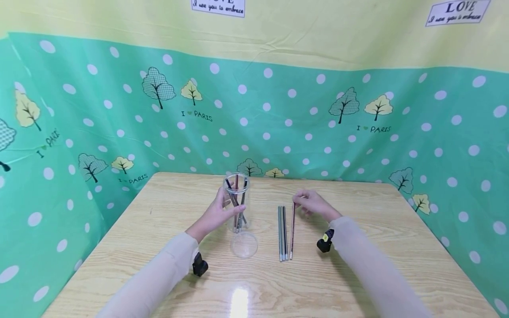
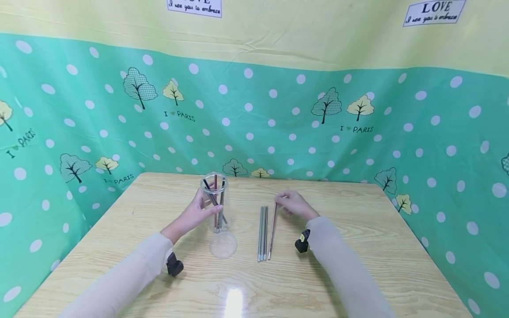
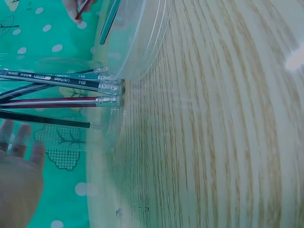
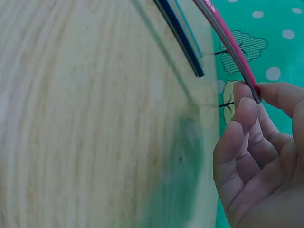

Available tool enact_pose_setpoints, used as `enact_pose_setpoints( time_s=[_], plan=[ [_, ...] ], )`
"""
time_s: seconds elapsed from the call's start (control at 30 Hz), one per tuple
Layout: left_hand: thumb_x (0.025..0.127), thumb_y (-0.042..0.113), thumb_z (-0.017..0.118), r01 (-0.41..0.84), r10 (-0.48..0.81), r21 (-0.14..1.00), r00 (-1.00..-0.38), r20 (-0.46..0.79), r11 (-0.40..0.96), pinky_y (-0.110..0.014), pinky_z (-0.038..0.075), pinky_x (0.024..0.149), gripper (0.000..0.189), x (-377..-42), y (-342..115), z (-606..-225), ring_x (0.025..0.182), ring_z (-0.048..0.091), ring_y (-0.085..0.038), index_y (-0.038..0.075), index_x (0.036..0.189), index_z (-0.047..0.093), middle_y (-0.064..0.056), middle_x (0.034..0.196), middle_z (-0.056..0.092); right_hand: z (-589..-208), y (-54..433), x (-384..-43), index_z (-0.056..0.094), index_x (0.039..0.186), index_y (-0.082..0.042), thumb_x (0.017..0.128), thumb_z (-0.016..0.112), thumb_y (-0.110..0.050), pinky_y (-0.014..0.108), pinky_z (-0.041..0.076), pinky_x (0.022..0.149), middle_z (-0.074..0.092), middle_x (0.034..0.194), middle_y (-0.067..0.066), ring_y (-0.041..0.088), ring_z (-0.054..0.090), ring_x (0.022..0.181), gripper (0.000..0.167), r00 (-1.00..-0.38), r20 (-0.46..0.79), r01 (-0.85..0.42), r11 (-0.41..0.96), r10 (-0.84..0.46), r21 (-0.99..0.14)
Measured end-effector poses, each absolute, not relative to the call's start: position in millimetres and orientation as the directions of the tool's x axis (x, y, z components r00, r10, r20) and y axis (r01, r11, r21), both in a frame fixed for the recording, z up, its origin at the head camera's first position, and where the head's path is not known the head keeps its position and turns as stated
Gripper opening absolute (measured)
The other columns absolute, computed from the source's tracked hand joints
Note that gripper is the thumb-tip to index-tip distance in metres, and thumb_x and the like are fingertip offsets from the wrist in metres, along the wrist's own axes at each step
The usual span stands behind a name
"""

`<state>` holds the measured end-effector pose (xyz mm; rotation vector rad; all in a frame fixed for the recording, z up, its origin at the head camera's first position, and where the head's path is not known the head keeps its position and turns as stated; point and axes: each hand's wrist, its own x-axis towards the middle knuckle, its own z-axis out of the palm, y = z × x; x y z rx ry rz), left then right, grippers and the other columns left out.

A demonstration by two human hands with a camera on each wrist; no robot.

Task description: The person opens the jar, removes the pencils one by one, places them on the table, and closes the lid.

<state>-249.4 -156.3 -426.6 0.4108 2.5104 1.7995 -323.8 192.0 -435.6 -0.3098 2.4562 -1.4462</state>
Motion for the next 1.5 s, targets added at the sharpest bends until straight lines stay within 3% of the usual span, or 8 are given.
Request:
enact_pose_setpoints(
  time_s=[0.27, 0.53, 0.67, 0.83, 1.03, 1.5],
  plan=[
    [0.092, 0.037, 0.075, 0.217, 0.244, 0.936, -0.958, 0.15, 0.276, -0.068, 0.025, 0.111, 0.089, -250.6, -156.5, -426.7, 0.141, 0.032, -0.047, 0.026, 0.157, 0.016, -0.018, 0.156, 0.035, -444.3, 183.9, -324.0, 0.061, 0.122, 0.001, 0.101, 0.061, -0.025, 0.029, 0.055, 0.059, 0.061, 0.086, 0.01, 0.018, 0.057, 0.069, 0.033, -0.94, -0.153, -0.018, 0.492, -0.305, -0.87],
    [0.096, 0.021, 0.071, 0.246, 0.282, 0.933, -0.944, 0.17, 0.264, -0.069, 0.022, 0.111, 0.087, -249.5, -153.9, -421.5, 0.141, 0.029, -0.051, 0.023, 0.16, 0.011, -0.021, 0.159, 0.029, -450.4, 177.6, -324.0, 0.063, 0.119, 0.002, 0.101, 0.062, -0.022, 0.025, 0.052, 0.055, 0.066, 0.087, 0.01, 0.016, 0.058, 0.065, 0.03, -0.939, -0.164, -0.015, 0.512, -0.302, -0.859],
    [0.097, 0.021, 0.07, 0.272, 0.297, 0.924, -0.936, 0.189, 0.27, -0.071, 0.02, 0.111, 0.088, -250.0, -154.3, -421.8, 0.141, 0.028, -0.052, 0.022, 0.161, 0.009, -0.022, 0.159, 0.029, -452.5, 175.4, -324.0, 0.064, 0.115, 0.001, 0.1, 0.062, -0.021, 0.024, 0.051, 0.053, 0.066, 0.085, 0.01, 0.015, 0.057, 0.063, 0.027, -0.945, -0.16, -0.015, 0.525, -0.286, -0.851],
    [0.096, 0.026, 0.071, 0.284, 0.291, 0.922, -0.934, 0.205, 0.263, -0.071, 0.019, 0.111, 0.087, -251.5, -155.9, -426.0, 0.141, 0.03, -0.049, 0.032, 0.159, 0.011, -0.017, 0.158, 0.033, -454.6, 171.5, -324.9, 0.068, 0.108, -0.002, 0.098, 0.065, -0.021, 0.02, 0.046, 0.048, 0.066, 0.083, 0.008, 0.012, 0.055, 0.059, 0.022, -0.952, -0.154, -0.015, 0.544, -0.263, -0.839],
    [0.095, 0.027, 0.072, 0.301, 0.296, 0.92, -0.929, 0.223, 0.25, -0.067, 0.022, 0.113, 0.085, -252.5, -156.3, -428.1, 0.142, 0.032, -0.045, 0.029, 0.158, 0.015, -0.016, 0.153, 0.04, -453.8, 166.7, -324.4, 0.07, 0.104, -0.004, 0.097, 0.068, -0.021, 0.02, 0.044, 0.044, 0.066, 0.078, 0.006, 0.011, 0.053, 0.055, 0.019, -0.959, -0.159, -0.007, 0.579, -0.236, -0.816],
    [0.094, 0.029, 0.073, 0.29, 0.286, 0.919, -0.935, 0.211, 0.266, -0.066, 0.024, 0.112, 0.085, -251.4, -154.4, -427.1, 0.141, 0.034, -0.044, 0.028, 0.157, 0.015, -0.015, 0.153, 0.04, -457.6, 162.7, -326.4, 0.071, 0.1, -0.004, 0.097, 0.067, -0.02, 0.024, 0.05, 0.048, 0.064, 0.076, 0.007, 0.013, 0.055, 0.054, 0.017, -0.964, -0.135, -0.03, 0.597, -0.229, -0.801]
  ],
)
